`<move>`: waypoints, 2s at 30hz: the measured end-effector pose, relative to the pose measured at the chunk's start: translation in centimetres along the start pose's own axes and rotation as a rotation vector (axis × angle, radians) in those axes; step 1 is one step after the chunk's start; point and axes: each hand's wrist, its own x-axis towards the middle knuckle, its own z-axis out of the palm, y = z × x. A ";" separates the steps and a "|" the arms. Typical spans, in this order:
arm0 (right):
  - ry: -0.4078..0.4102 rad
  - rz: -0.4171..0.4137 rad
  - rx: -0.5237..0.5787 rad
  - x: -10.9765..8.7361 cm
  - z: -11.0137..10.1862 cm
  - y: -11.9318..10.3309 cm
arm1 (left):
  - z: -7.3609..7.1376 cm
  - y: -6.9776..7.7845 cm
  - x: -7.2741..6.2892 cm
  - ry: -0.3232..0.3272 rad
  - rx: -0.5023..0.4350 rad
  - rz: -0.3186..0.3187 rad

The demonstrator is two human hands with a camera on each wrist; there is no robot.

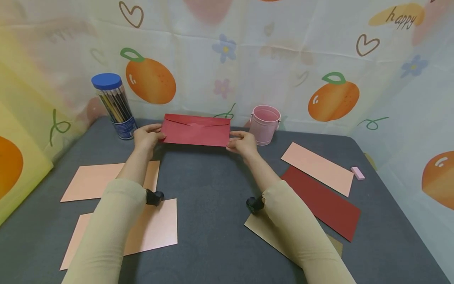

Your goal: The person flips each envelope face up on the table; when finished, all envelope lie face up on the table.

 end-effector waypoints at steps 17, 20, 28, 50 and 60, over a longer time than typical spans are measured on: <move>0.046 0.096 0.082 1.7 3.1 1.2 | -1.4 -1.2 1.1 0.098 0.196 -0.050; 0.036 0.102 0.062 1.7 3.3 1.4 | -1.5 -1.4 1.1 0.117 0.251 -0.044; 0.022 0.089 -0.001 1.5 3.7 1.7 | -1.7 -1.4 0.4 0.091 0.378 -0.012; -0.042 -0.030 -0.470 0.5 4.2 1.0 | -1.7 -1.2 0.4 0.007 0.452 -0.035; -0.067 -0.036 -0.487 0.2 4.0 0.8 | -2.1 -0.8 0.3 -0.083 0.467 -0.017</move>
